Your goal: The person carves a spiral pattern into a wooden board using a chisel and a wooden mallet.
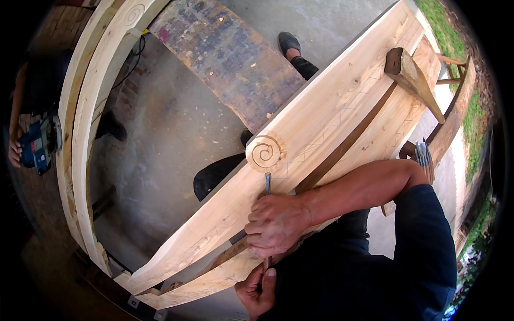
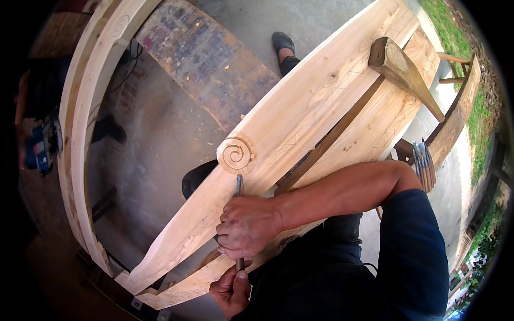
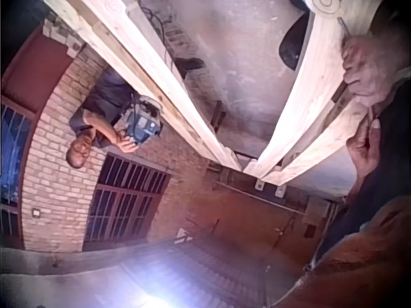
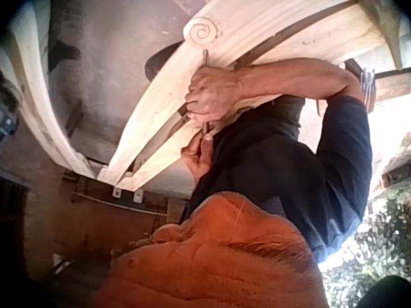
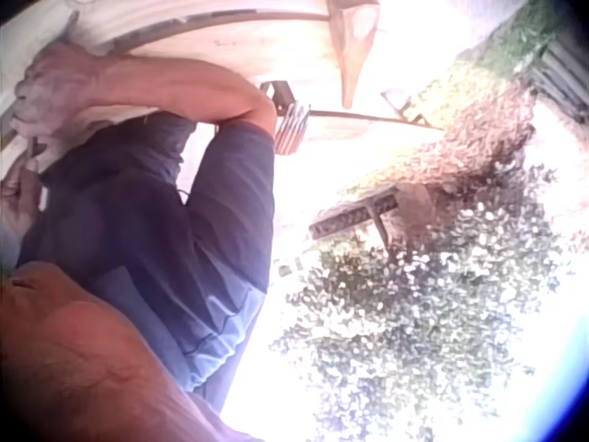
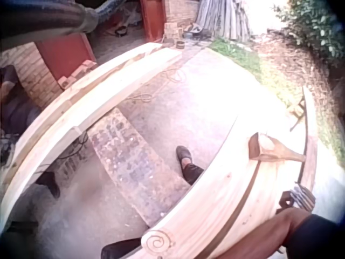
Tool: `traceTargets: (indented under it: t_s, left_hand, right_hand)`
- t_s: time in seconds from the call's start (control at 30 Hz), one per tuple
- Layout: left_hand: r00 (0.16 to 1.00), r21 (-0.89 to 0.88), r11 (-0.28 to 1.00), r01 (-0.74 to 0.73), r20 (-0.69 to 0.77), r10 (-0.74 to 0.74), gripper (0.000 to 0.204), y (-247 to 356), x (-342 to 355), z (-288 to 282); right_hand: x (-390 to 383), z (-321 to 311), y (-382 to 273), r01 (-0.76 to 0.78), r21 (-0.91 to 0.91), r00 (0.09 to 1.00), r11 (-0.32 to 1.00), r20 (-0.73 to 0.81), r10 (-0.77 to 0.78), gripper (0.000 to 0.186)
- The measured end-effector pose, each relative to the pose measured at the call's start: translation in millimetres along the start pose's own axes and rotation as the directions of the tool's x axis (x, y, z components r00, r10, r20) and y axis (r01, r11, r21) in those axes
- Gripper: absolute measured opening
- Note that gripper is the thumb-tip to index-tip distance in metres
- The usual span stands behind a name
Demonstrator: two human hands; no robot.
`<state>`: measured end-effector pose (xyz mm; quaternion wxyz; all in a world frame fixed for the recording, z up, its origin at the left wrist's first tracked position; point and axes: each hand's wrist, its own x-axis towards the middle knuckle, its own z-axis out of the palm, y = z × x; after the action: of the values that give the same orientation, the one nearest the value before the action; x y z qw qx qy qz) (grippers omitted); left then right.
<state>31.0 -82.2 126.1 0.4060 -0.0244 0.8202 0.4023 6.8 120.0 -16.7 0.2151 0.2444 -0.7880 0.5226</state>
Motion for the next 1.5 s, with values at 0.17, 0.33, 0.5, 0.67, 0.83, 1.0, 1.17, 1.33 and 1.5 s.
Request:
traceTargets:
  t_s: [0.17, 0.33, 0.5, 0.67, 0.83, 1.0, 1.17, 1.33, 1.5]
  left_hand:
    - [0.995, 0.117, 0.991, -0.058, 0.084, 0.048, 0.023, -5, 6, -12]
    - [0.996, 0.138, 0.99, -0.032, 0.084, 0.021, 0.023, 1, 6, -13]
    - [0.988, 0.073, 0.992, 0.1, 0.109, -0.108, 0.024, 0, 6, -14]
    - [0.974, 0.07, 0.979, 0.191, 0.111, -0.198, 0.024, 9, 10, -9]
    - [0.986, -0.042, 0.986, 0.164, 0.048, -0.162, 0.028, 9, 8, -1]
    - [0.987, -0.214, 0.976, -0.035, 0.146, 0.068, 0.03, -8, 1, -13]
    - [0.979, -0.076, 0.993, -0.085, 0.18, 0.098, 0.041, -13, 12, -16]
    - [0.967, 0.151, 0.957, -0.246, 0.107, 0.232, 0.045, -26, 47, -9]
    - [0.947, 0.093, 0.948, -0.306, 0.137, 0.292, 0.044, -24, 61, -3]
  right_hand:
    - [-1, 0, 2, 0.001, -0.003, 1.0, 1.0, 0.007, -0.001, 0.033]
    - [-1, 2, 4, 0.002, 0.017, 1.0, 1.0, 0.003, -0.002, 0.033]
    - [-2, 0, 4, -0.001, 0.002, 1.0, 1.0, 0.022, 0.001, 0.033]
    - [-4, -2, 6, 0.01, -0.042, 1.0, 0.999, 0.021, -0.009, 0.032]
    - [-3, -1, 6, 0.019, -0.035, 1.0, 0.999, -0.002, -0.019, 0.033]
    - [0, -17, -20, 0.118, -0.212, 0.99, 0.97, -0.047, -0.131, 0.044]
    - [-29, -17, -30, -0.006, -0.269, 1.0, 0.963, 0.017, 0.011, 0.048]
    - [-58, -66, -36, -0.12, -0.41, 0.991, 0.904, 0.002, 0.133, 0.049]
    - [-72, -70, -37, -0.192, -0.444, 0.979, 0.875, -0.018, 0.205, 0.047]
